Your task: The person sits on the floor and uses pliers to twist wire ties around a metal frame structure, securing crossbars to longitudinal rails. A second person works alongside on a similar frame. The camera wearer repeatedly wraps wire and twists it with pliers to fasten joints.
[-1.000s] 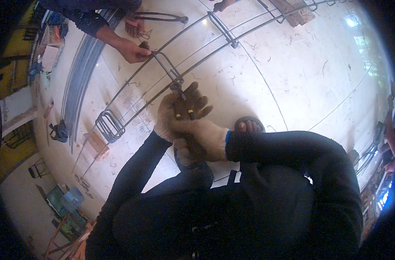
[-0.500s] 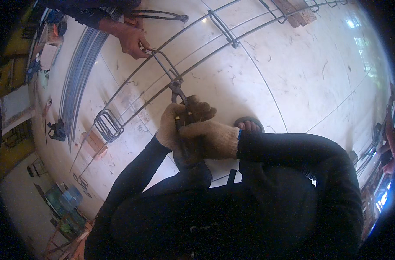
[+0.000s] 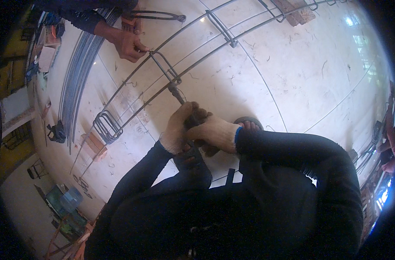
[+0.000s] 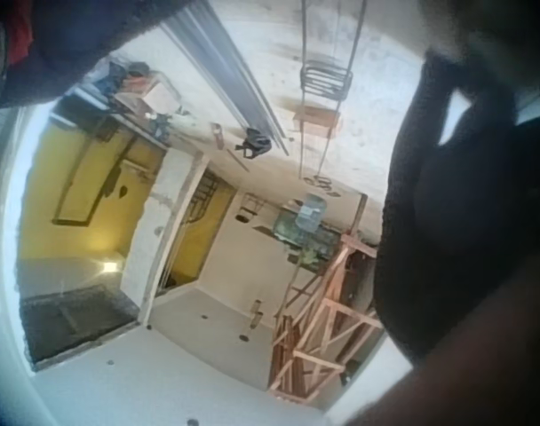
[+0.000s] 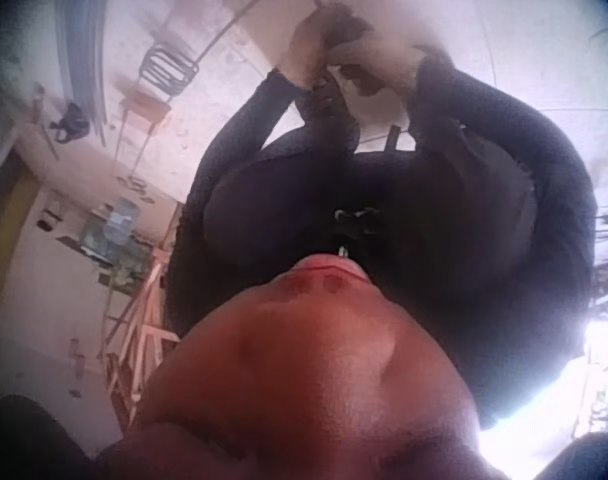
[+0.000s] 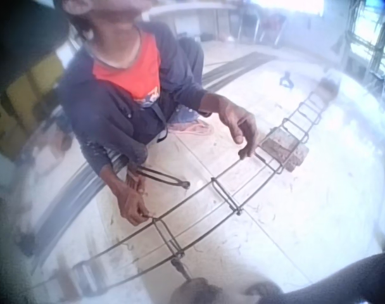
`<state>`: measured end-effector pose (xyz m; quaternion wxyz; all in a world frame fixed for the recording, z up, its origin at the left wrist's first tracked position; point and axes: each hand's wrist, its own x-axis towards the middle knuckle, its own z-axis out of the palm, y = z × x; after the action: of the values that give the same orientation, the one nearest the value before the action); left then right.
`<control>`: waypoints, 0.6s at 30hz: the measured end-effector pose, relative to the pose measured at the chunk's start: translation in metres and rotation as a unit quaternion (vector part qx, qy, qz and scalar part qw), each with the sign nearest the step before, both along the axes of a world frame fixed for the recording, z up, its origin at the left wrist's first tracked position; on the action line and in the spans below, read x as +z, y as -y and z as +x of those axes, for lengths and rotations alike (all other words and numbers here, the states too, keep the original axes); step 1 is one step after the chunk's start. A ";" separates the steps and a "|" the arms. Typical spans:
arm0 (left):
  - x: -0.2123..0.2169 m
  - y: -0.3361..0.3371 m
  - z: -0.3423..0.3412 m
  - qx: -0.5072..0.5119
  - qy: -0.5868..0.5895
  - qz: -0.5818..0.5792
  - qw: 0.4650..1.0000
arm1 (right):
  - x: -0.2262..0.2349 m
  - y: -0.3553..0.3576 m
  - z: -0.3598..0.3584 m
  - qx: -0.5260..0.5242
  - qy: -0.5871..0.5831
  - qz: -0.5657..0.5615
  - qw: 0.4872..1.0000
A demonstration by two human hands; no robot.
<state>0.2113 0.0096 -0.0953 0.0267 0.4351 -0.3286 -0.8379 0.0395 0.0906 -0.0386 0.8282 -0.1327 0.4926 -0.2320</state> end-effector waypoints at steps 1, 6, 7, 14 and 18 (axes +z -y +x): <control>0.002 -0.001 0.000 0.025 -0.032 0.019 0.999 | -0.003 -0.005 -0.002 -0.025 0.049 -0.012 0.998; 0.010 0.007 0.001 0.013 -0.070 0.065 0.995 | -0.004 -0.007 0.001 -0.114 0.243 0.073 0.961; 0.009 0.011 0.002 -0.011 -0.089 0.062 0.994 | 0.003 -0.004 0.000 -0.140 0.280 0.113 0.943; 0.017 0.037 0.017 0.004 -0.072 0.203 0.977 | -0.054 -0.020 0.031 0.002 0.212 -0.191 0.958; 0.017 0.050 0.020 -0.129 0.010 0.045 0.990 | -0.040 -0.014 0.035 0.078 0.092 -0.332 0.935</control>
<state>0.2312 -0.0406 -0.0786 -0.1049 0.3976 -0.3440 -0.8441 0.0742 0.1046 -0.0790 0.7942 -0.4164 0.2970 -0.3281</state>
